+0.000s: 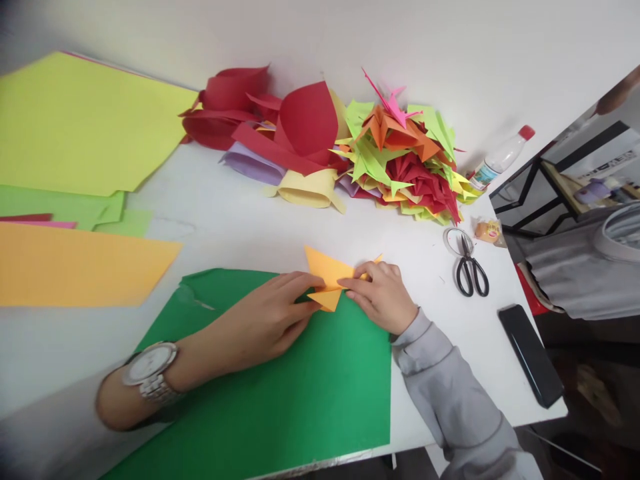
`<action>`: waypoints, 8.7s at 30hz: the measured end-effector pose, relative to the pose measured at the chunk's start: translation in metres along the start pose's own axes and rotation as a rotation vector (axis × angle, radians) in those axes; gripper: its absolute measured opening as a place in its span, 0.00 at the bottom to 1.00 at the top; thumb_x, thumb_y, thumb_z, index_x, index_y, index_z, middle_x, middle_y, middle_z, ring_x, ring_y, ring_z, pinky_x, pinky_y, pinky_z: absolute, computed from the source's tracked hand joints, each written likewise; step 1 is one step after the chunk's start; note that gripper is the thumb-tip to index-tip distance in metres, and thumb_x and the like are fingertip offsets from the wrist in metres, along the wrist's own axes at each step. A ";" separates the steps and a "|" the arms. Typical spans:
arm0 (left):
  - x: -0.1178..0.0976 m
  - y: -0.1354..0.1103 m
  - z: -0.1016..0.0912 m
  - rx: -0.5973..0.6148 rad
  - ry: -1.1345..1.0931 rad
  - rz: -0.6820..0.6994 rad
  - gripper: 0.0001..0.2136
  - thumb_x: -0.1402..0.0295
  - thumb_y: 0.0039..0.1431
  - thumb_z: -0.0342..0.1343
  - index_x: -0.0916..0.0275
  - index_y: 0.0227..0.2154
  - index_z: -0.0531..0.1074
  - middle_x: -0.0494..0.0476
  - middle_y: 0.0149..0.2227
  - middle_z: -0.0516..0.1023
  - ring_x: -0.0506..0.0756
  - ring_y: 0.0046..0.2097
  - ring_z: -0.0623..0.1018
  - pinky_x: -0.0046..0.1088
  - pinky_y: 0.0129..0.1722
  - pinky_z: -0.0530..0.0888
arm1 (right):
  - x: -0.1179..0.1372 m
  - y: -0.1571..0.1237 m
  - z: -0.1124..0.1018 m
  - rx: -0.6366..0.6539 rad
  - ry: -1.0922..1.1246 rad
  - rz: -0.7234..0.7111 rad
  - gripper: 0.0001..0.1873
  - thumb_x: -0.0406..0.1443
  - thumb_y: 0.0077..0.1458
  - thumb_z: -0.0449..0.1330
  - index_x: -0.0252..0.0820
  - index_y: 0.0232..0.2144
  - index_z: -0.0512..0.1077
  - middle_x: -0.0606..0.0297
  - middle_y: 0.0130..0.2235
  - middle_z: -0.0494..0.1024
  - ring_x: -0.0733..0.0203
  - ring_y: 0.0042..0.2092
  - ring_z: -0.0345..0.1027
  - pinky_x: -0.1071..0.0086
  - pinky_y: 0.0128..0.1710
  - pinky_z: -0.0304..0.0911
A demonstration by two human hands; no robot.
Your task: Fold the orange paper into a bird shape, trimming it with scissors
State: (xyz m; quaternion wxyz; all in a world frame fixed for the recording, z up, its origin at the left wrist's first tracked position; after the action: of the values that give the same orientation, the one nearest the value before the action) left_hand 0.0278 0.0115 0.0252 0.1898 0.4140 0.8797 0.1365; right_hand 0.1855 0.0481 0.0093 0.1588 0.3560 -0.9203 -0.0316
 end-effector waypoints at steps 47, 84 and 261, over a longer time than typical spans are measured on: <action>-0.022 -0.006 0.015 0.211 0.053 -0.187 0.08 0.71 0.62 0.49 0.65 0.38 0.72 0.58 0.33 0.77 0.53 0.20 0.73 0.28 0.14 0.62 | 0.003 0.006 -0.001 0.042 -0.081 -0.006 0.17 0.40 0.66 0.52 0.61 0.54 0.70 0.62 0.43 0.70 0.58 0.42 0.62 0.60 0.45 0.53; -0.006 -0.001 0.007 -0.037 0.149 -0.145 0.09 0.72 0.63 0.48 0.64 0.35 0.73 0.65 0.37 0.73 0.62 0.40 0.72 0.41 0.39 0.70 | 0.012 0.001 -0.015 -0.079 -0.159 -0.130 0.13 0.37 0.65 0.53 0.44 0.47 0.75 0.56 0.46 0.75 0.53 0.47 0.64 0.57 0.46 0.55; 0.013 0.016 -0.012 -0.397 -0.469 -0.047 0.08 0.73 0.58 0.58 0.60 0.26 0.67 0.53 0.29 0.79 0.50 0.32 0.79 0.23 0.30 0.75 | 0.020 -0.013 -0.019 -0.448 0.187 -0.303 0.08 0.38 0.63 0.56 0.42 0.41 0.73 0.63 0.37 0.82 0.61 0.41 0.74 0.60 0.53 0.57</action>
State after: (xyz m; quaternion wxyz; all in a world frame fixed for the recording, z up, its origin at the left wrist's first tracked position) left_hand 0.0255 0.0311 0.0396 0.4680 0.3688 0.7773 0.2017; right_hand 0.1858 0.0265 0.0303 0.3110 0.4471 -0.8081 -0.2245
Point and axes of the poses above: each hand's wrist, its own y-axis towards the middle knuckle, its own z-axis out of the palm, x = y × z, the point moved 6 cm from there along y, towards the middle knuckle
